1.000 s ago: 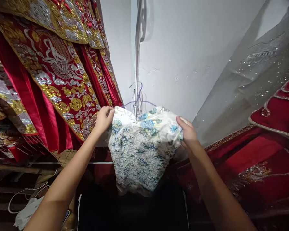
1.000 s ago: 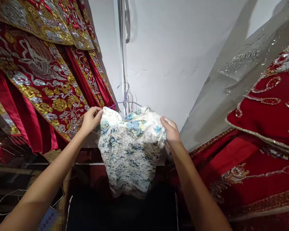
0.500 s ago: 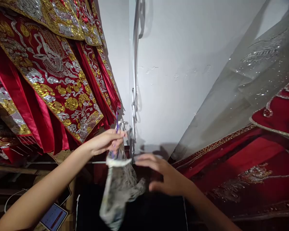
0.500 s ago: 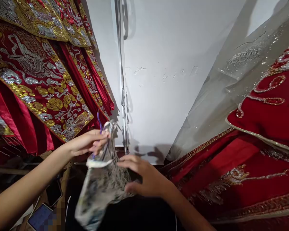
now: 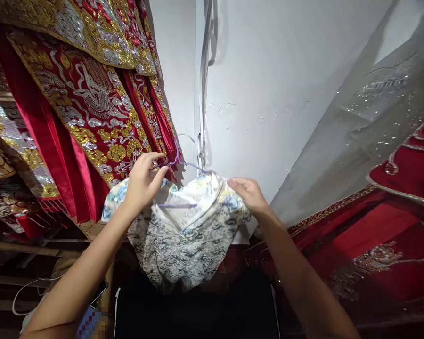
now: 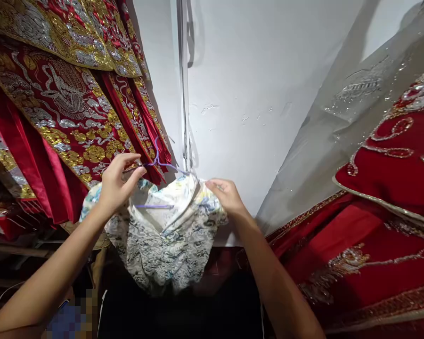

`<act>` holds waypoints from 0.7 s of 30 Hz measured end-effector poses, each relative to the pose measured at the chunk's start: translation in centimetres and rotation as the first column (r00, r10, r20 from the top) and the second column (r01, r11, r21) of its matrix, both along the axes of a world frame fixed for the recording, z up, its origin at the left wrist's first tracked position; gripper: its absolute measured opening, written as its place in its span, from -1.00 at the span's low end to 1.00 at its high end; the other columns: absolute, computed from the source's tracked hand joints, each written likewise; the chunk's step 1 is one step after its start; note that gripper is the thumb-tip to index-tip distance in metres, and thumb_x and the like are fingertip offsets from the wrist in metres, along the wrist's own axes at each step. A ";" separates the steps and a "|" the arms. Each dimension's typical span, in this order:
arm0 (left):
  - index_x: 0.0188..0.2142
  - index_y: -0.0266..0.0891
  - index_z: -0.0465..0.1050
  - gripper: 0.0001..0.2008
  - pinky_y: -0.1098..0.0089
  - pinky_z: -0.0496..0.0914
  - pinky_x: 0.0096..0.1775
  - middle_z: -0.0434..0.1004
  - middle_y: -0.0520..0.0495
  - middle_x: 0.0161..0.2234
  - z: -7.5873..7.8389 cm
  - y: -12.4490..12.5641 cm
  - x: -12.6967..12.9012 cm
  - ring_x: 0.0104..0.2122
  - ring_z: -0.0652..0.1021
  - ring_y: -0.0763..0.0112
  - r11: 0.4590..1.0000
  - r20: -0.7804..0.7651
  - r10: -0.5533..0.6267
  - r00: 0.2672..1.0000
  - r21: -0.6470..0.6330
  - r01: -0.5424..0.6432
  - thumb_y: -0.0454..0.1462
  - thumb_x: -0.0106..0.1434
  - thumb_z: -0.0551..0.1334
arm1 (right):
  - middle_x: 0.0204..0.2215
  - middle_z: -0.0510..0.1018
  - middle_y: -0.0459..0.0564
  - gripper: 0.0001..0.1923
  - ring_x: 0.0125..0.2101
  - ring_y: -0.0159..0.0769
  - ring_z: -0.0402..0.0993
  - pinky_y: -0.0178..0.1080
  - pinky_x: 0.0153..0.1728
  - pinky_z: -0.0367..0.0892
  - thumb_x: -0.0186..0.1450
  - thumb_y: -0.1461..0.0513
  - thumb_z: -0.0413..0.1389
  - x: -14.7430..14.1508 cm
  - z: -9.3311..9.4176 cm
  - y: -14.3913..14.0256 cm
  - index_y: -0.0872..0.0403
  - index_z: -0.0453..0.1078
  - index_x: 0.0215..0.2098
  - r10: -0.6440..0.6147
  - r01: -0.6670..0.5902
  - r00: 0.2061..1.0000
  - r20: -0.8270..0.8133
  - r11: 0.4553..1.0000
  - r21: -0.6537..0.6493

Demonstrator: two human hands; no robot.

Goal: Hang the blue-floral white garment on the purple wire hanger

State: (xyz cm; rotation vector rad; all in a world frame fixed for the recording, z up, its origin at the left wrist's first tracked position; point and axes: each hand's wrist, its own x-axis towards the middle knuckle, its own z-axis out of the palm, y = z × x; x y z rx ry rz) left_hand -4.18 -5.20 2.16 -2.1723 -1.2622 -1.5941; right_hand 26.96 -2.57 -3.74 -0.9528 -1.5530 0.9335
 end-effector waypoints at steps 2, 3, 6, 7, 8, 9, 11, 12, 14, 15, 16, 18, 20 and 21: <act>-0.06 -0.19 0.42 -0.75 0.20 0.32 0.01 0.47 -0.16 -0.09 -1.5 -0.1 0.4 -0.05 0.44 0.21 0.989 0.080 0.061 0.995 0.131 -0.071 -0.18 0.29 0.24 | -0.45 0.58 -0.03 -0.65 -0.43 -0.26 0.47 -0.28 -0.39 0.34 0.18 -0.03 0.27 -0.1 1.9 1.6 0.10 0.54 -0.39 -0.022 0.021 0.993 -0.119 1.000 -0.008; -0.08 -0.20 0.41 -0.75 0.22 0.32 -0.01 0.44 -0.14 -0.13 -2.7 -0.3 0.7 -0.09 0.43 0.22 0.980 0.154 0.088 0.984 0.161 -0.113 -0.19 0.26 0.26 | -0.46 0.59 -0.02 -0.65 -0.44 -0.24 0.48 -0.27 -0.39 0.36 0.14 -0.03 0.30 0.0 2.6 2.3 0.10 0.55 -0.40 -0.028 0.025 0.986 -0.166 0.999 -0.021; -0.10 -0.20 0.34 -0.67 0.33 0.33 -0.13 0.35 -0.06 -0.23 -7.3 -0.9 2.3 -0.23 0.40 0.34 0.987 0.403 0.104 0.909 0.072 -0.145 -0.19 0.19 0.34 | -0.48 0.60 -0.01 -0.66 -0.43 -0.19 0.52 -0.24 -0.40 0.39 0.06 -0.02 0.36 0.7 3.6 3.2 0.08 0.56 -0.41 -0.048 0.040 0.963 -0.266 0.999 -0.037; -0.10 -0.19 0.32 -0.65 0.36 0.32 -0.17 0.33 -0.03 -0.25 -9.0 -1.0 3.1 -0.27 0.39 0.37 0.996 0.456 0.085 0.886 -0.015 -0.088 -0.18 0.18 0.36 | -0.48 0.61 -0.01 -0.66 -0.43 -0.19 0.53 -0.24 -0.40 0.40 0.06 -0.02 0.36 1.1 3.4 3.0 0.07 0.56 -0.41 -0.055 0.046 0.958 -0.282 0.998 -0.038; -0.11 -0.19 0.31 -0.65 0.38 0.31 -0.19 0.32 -0.01 -0.28 -10.5 -1.0 4.0 -0.30 0.39 0.39 0.994 0.485 0.057 0.873 -0.109 -0.004 -0.17 0.18 0.36 | -0.47 0.61 -0.01 -0.67 -0.43 -0.18 0.54 -0.24 -0.41 0.40 0.07 -0.02 0.36 1.6 2.9 2.7 0.07 0.56 -0.40 -0.064 0.054 0.954 -0.292 0.998 -0.042; -0.12 -0.19 0.31 -0.66 0.40 0.31 -0.21 0.33 0.00 -0.31 -11.9 -1.0 4.9 -0.32 0.40 0.39 0.977 0.502 0.030 0.865 -0.198 0.081 -0.15 0.18 0.35 | -0.47 0.61 -0.01 -0.67 -0.43 -0.18 0.54 -0.24 -0.42 0.40 0.08 -0.02 0.35 2.0 2.3 2.3 0.06 0.56 -0.39 -0.074 0.062 0.952 -0.297 0.997 -0.051; -0.18 -0.20 0.33 -0.69 0.41 0.30 -0.24 0.35 0.01 -0.36 -13.9 -0.5 6.6 -0.34 0.41 0.39 0.924 0.518 -0.005 0.855 -0.325 0.203 -0.11 0.19 0.34 | -0.49 0.61 -0.01 -0.65 -0.46 -0.18 0.54 -0.23 -0.45 0.40 0.09 -0.03 0.34 2.9 0.8 1.2 0.07 0.56 -0.38 -0.113 0.091 0.949 -0.294 0.992 -0.088; -0.22 -0.20 0.35 -0.71 0.41 0.29 -0.25 0.36 0.01 -0.38 -14.5 0.0 7.3 -0.36 0.42 0.38 0.904 0.530 -0.003 0.848 -0.361 0.229 -0.10 0.19 0.33 | -0.51 0.60 -0.01 -0.64 -0.47 -0.18 0.53 -0.23 -0.46 0.40 0.09 -0.04 0.34 3.2 0.0 0.7 0.07 0.55 -0.37 -0.133 0.107 0.949 -0.285 0.989 -0.106; -0.31 -0.22 0.36 -0.74 0.43 0.27 -0.31 0.35 0.03 -0.45 -15.1 1.0 8.2 -0.41 0.39 0.39 0.886 0.581 0.030 0.813 -0.391 0.248 -0.08 0.21 0.30 | -0.50 0.59 0.00 -0.61 -0.47 -0.16 0.53 -0.22 -0.48 0.39 0.11 -0.06 0.31 3.4 -1.2 -0.3 0.08 0.54 -0.35 -0.168 0.138 0.952 -0.255 0.982 -0.130; -0.34 -0.23 0.37 -0.74 0.44 0.24 -0.35 0.33 0.04 -0.49 -15.4 1.6 8.4 -0.45 0.37 0.41 0.880 0.624 0.045 0.780 -0.394 0.264 -0.08 0.22 0.28 | -0.47 0.60 0.02 -0.60 -0.44 -0.15 0.53 -0.21 -0.46 0.40 0.13 -0.08 0.28 3.4 -1.8 -0.7 0.09 0.54 -0.33 -0.196 0.170 0.950 -0.241 0.977 -0.125; -0.36 -0.23 0.37 -0.74 0.45 0.22 -0.38 0.31 0.06 -0.51 -15.6 2.0 8.4 -0.48 0.35 0.43 0.874 0.676 0.055 0.735 -0.389 0.293 -0.08 0.23 0.26 | -0.42 0.61 0.04 -0.58 -0.38 -0.13 0.54 -0.20 -0.42 0.41 0.17 -0.09 0.24 3.2 -2.4 -1.1 0.09 0.53 -0.29 -0.258 0.241 0.938 -0.233 0.965 -0.101; -0.37 -0.24 0.37 -0.73 0.48 0.19 -0.42 0.30 0.07 -0.53 -16.5 2.3 8.1 -0.51 0.32 0.46 0.858 0.777 0.059 0.626 -0.360 0.366 -0.07 0.23 0.25 | -0.25 0.61 0.09 -0.56 -0.23 -0.12 0.53 -0.16 -0.26 0.42 0.24 -0.08 0.16 2.4 -4.1 -2.1 0.09 0.51 -0.17 -0.490 0.502 0.836 -0.247 0.865 -0.014; -0.37 -0.24 0.37 -0.72 0.50 0.19 -0.42 0.33 0.07 -0.51 -17.8 1.7 7.7 -0.51 0.32 0.48 0.837 0.840 0.066 0.538 -0.340 0.428 -0.06 0.20 0.28 | -0.08 0.55 0.12 -0.55 -0.09 -0.14 0.48 -0.12 -0.08 0.37 0.28 -0.04 0.11 0.9 -6.7 -3.3 0.09 0.46 -0.03 -0.735 0.779 0.610 -0.297 0.626 0.051; -0.37 -0.24 0.38 -0.71 0.50 0.19 -0.42 0.33 0.07 -0.50 -18.5 1.0 7.5 -0.51 0.32 0.49 0.827 0.856 0.073 0.512 -0.339 0.448 -0.05 0.18 0.29 | -0.01 0.51 0.12 -0.54 -0.04 -0.14 0.44 -0.12 -0.03 0.34 0.28 -0.02 0.11 -0.2 -8.5 -4.0 0.08 0.43 0.01 -0.810 0.857 0.500 -0.306 0.513 0.043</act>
